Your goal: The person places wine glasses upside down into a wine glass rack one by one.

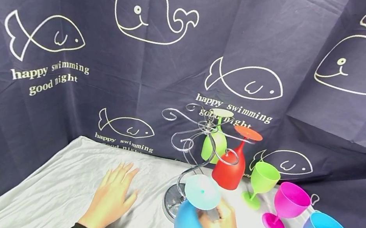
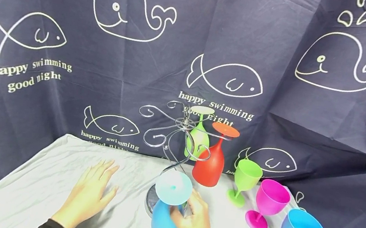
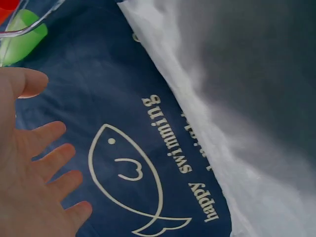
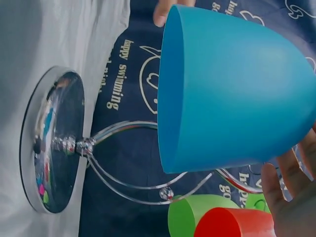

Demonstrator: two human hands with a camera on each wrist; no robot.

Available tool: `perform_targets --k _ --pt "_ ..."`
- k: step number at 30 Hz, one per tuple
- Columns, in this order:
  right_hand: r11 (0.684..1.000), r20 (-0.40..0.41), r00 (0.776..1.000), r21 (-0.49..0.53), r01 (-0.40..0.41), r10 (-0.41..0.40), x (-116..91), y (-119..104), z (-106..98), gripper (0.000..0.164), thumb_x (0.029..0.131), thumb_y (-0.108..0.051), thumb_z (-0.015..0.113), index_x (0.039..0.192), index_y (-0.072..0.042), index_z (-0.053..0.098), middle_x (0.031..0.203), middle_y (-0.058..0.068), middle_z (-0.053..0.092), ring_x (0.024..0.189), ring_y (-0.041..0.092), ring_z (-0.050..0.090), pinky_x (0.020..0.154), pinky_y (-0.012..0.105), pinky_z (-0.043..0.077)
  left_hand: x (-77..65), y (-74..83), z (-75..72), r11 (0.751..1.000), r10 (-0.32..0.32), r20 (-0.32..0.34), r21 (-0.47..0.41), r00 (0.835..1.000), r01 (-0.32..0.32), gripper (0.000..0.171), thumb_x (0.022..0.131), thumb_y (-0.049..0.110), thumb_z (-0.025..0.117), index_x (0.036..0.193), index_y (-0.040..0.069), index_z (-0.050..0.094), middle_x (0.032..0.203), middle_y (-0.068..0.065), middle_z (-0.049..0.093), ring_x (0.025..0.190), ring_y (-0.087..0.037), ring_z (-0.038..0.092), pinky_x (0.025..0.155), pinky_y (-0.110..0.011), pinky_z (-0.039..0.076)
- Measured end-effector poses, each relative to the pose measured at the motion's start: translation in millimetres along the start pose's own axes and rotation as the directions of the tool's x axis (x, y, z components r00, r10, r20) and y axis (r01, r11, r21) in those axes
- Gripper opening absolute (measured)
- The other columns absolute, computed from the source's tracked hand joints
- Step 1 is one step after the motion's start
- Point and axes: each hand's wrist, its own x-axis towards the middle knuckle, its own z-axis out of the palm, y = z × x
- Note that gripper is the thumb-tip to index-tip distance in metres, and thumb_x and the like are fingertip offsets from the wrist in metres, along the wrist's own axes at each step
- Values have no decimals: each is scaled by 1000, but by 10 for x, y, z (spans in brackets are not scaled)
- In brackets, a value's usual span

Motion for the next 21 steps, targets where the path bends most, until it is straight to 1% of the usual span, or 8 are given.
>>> perform_targets --k 4,7,9,11,14,17,20,21 --pt "1000 -16 1000 -13 -6 6 31 -11 -65 46 63 13 74 103 -11 73 93 0 71 81 12 65 77 20 53 -32 -29 45 1000 -15 18 -4 1000 15 55 86 26 71 135 4 59 142 -19 52 134 -45 43 110 -64 28" --pt "1000 -34 999 -5 23 -23 49 -12 -114 44 63 14 71 101 -10 73 89 1 70 75 13 64 71 21 53 -53 -48 78 1000 -22 26 -7 999 22 55 86 25 72 135 4 58 142 -20 53 134 -44 43 110 -64 28" --pt "999 -49 998 -6 40 -40 61 -14 -150 43 64 13 70 101 -8 73 90 1 71 77 14 65 74 19 53 -66 -58 93 1000 -24 26 -9 999 24 56 85 24 72 135 3 58 141 -20 53 134 -45 44 110 -64 28" --pt "997 -74 994 -18 74 -76 77 -6 -184 44 63 13 70 102 -6 73 92 3 71 81 15 66 78 18 52 -77 -66 101 1000 -24 29 -7 999 24 55 85 24 72 135 3 58 141 -20 53 134 -44 44 110 -64 28" --pt "997 -90 993 0 72 -71 103 6 -242 44 66 14 68 106 -3 73 98 1 73 93 10 66 88 17 49 -78 -71 101 1000 -28 29 -8 999 28 55 85 23 71 134 3 58 140 -20 53 134 -44 44 110 -65 29" --pt "997 -106 992 33 73 -70 132 41 -300 44 68 17 66 107 -2 72 98 0 74 101 7 66 94 17 46 -81 -72 95 999 -35 34 -9 999 35 54 86 23 71 134 4 58 140 -20 53 134 -44 43 110 -65 29" --pt "995 -133 987 34 93 -88 161 97 -365 41 69 18 63 105 -1 72 93 0 75 101 5 66 93 17 46 -83 -73 94 999 -46 47 -13 998 47 54 87 23 71 135 3 57 141 -19 53 135 -44 43 110 -65 28" --pt "995 -146 984 15 102 -98 173 116 -390 39 69 17 63 102 -1 72 91 0 75 99 4 66 91 16 46 -85 -74 95 999 -50 51 -14 997 50 54 87 23 71 135 3 57 141 -19 53 135 -44 42 110 -65 27"
